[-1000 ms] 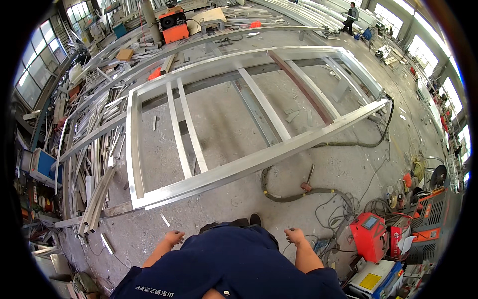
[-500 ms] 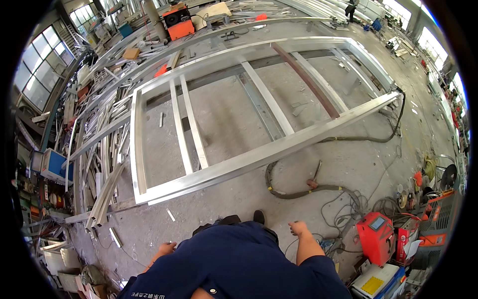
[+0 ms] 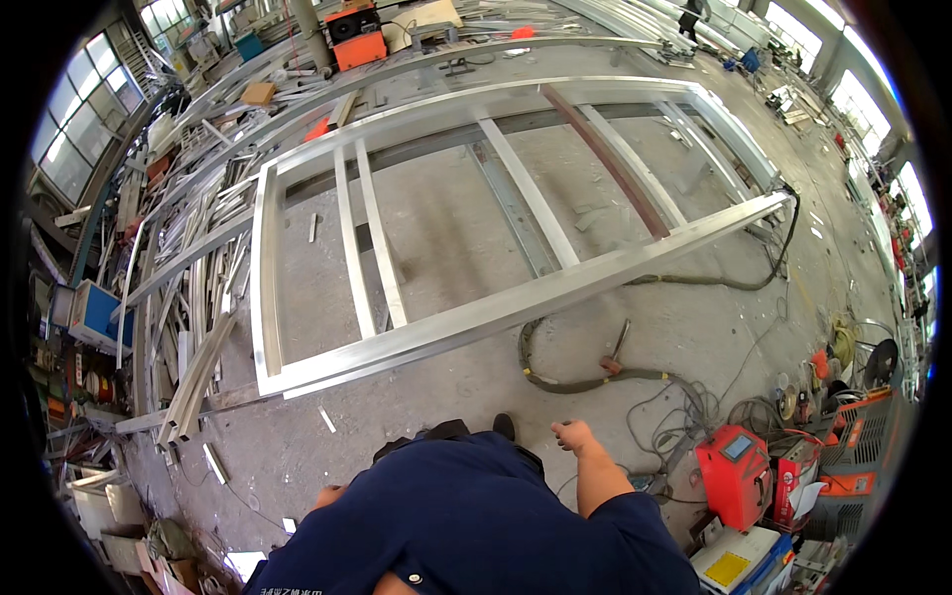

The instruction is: The person uses an angle grinder to smooth the edge of a metal bar, then places it into a large rectangular metal frame. They proceed to pick up and position several additional metal bars into the frame, aligning them as crossbars. Finally, they use a tape measure to check the dimensions of the frame.

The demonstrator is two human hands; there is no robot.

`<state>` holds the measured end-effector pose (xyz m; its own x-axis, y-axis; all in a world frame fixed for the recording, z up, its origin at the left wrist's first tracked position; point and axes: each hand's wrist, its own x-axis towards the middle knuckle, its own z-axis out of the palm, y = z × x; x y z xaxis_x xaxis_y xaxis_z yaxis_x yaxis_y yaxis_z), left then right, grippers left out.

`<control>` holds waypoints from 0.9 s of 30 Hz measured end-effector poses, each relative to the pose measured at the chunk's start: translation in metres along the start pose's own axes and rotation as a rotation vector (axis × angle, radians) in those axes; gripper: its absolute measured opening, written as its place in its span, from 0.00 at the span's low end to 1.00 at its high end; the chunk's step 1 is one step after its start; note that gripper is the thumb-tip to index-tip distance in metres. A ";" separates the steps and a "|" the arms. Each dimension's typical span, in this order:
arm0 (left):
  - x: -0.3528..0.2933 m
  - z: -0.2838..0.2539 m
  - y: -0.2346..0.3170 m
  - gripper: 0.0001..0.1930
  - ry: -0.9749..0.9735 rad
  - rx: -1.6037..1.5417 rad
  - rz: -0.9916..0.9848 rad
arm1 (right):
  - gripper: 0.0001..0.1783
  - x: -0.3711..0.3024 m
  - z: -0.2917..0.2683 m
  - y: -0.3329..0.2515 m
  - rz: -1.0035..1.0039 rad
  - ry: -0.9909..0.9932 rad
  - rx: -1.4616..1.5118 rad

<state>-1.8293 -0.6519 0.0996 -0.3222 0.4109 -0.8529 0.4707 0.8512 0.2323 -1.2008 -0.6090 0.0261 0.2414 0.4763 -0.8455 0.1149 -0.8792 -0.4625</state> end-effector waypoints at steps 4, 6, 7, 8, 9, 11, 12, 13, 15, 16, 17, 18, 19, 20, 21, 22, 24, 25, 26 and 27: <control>0.000 -0.001 0.002 0.27 0.004 -0.001 0.025 | 0.26 -0.004 -0.004 0.026 0.034 0.057 -0.017; -0.001 -0.005 0.000 0.27 0.011 -0.001 0.041 | 0.24 -0.008 -0.002 0.032 0.052 0.046 0.005; 0.004 -0.005 -0.004 0.26 0.009 -0.009 0.052 | 0.23 -0.010 -0.001 0.035 0.061 0.041 0.015; 0.005 -0.006 -0.003 0.26 0.006 -0.018 0.063 | 0.23 -0.012 0.000 0.038 0.062 0.056 0.030; 0.008 -0.007 -0.002 0.26 -0.001 -0.001 0.066 | 0.23 -0.014 0.000 0.041 0.063 0.071 0.044; 0.013 -0.010 0.000 0.26 -0.012 0.028 0.070 | 0.23 -0.017 0.002 0.044 0.064 0.086 0.057; 0.016 -0.010 -0.001 0.25 -0.015 0.026 0.070 | 0.23 -0.018 0.003 0.044 0.063 0.086 0.056; 0.019 -0.010 -0.001 0.25 -0.017 0.024 0.070 | 0.22 -0.019 0.004 0.043 0.063 0.085 0.055; 0.025 -0.011 0.000 0.24 -0.018 0.017 0.079 | 0.25 -0.020 0.005 0.043 0.065 0.076 0.055; 0.028 -0.012 0.000 0.24 -0.017 0.014 0.087 | 0.27 -0.020 0.006 0.042 0.067 0.071 0.054; 0.029 -0.012 0.001 0.24 -0.018 0.011 0.095 | 0.27 -0.020 0.007 0.042 0.064 0.073 0.050; 0.030 -0.013 0.002 0.23 -0.024 0.019 0.098 | 0.27 -0.021 0.007 0.041 0.062 0.074 0.045; 0.031 -0.015 0.003 0.23 -0.029 0.027 0.100 | 0.26 -0.020 0.008 0.041 0.059 0.075 0.040; 0.032 -0.017 0.003 0.23 -0.034 0.036 0.102 | 0.26 -0.020 0.008 0.040 0.057 0.072 0.039; 0.032 -0.018 0.002 0.23 -0.041 0.039 0.108 | 0.26 -0.020 0.008 0.039 0.056 0.068 0.037; 0.031 -0.019 0.002 0.23 -0.046 0.041 0.115 | 0.25 -0.020 0.008 0.039 0.054 0.064 0.035; 0.028 -0.019 0.004 0.23 -0.048 0.052 0.117 | 0.25 -0.021 0.007 0.036 0.051 0.057 0.031; 0.025 -0.019 0.004 0.23 -0.044 0.060 0.112 | 0.25 -0.021 0.006 0.034 0.049 0.053 0.028; 0.020 -0.019 0.006 0.24 -0.040 0.070 0.109 | 0.25 -0.020 0.005 0.034 0.046 0.058 0.021; 0.017 -0.018 0.007 0.24 -0.039 0.076 0.098 | 0.25 -0.019 0.004 0.034 0.043 0.063 0.015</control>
<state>-1.8461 -0.6333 0.0951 -0.2398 0.4770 -0.8456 0.5596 0.7797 0.2811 -1.2053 -0.6484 0.0256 0.3062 0.4363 -0.8461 0.0892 -0.8980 -0.4308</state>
